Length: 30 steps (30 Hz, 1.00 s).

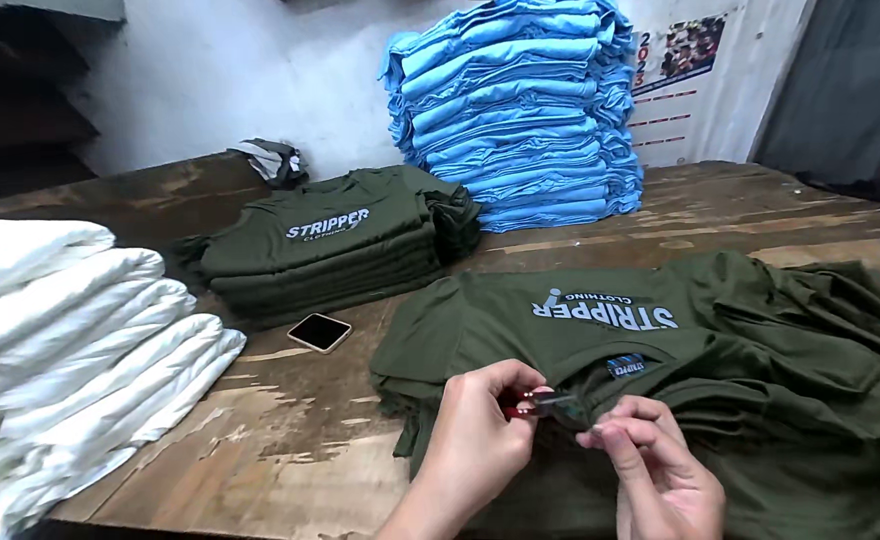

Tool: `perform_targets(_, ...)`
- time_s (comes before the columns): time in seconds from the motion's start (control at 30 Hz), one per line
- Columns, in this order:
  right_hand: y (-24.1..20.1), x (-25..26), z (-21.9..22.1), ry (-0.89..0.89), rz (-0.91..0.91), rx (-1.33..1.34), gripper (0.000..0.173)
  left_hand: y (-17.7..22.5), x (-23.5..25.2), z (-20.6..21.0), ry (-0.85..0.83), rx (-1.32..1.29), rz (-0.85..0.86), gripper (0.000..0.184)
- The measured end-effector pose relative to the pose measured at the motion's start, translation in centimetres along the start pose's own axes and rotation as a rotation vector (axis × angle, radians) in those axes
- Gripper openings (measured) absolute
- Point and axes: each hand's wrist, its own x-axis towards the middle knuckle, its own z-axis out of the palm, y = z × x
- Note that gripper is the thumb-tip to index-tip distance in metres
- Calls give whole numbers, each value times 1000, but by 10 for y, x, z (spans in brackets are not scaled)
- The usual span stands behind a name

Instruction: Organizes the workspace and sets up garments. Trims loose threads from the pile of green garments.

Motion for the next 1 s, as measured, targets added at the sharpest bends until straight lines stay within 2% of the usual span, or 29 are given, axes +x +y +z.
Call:
perform_targets(0.1, 0, -3, -1, -45, 4, 9, 10, -2, -4, -1, 137, 182, 118, 15)
perform_targets(0.17, -1, -5, -1, -41, -8, -10, 11, -3, -9, -2, 203, 308, 258, 29)
perform_targets(0.2, -2, -6, -1, -26, -32, -37, 11, -2, -12, -2, 219, 360, 334, 30)
perform_targets(0.37, -11, -7, 1, 21, -123, -214, 5, 3, -24, 16, 284, 583, 536, 18)
perform_targets(0.5, -7, -12, -5, -68, -200, -298, 5, 1, -22, 19, 347, 629, 544, 17)
perform_targets(0.63, -8, -10, -29, -410, -372, -378, 17, -2, -15, 8, 299, 571, 498, 18)
perform_targets(0.7, -8, -10, -36, -507, -480, -499, 26, -4, -11, 4, 216, 552, 425, 22)
perform_targets(0.73, -7, -9, -37, -479, -544, -612, 31, -6, -6, 3, 184, 549, 388, 26)
perform_targets(0.83, 9, -3, -23, -206, -694, -968, 18, -16, 12, 7, 163, 453, 287, 34)
perform_targets(0.87, 16, 2, -19, -145, -728, -995, 19, -19, 16, 9, 175, 434, 279, 34)
perform_targets(0.93, 20, 5, -15, -84, -753, -944, 10, -21, 17, 6, 186, 393, 336, 35)
perform_targets(1.0, 11, -1, -17, -76, -719, -888, 8, -25, 10, -6, 192, 352, 495, 24)
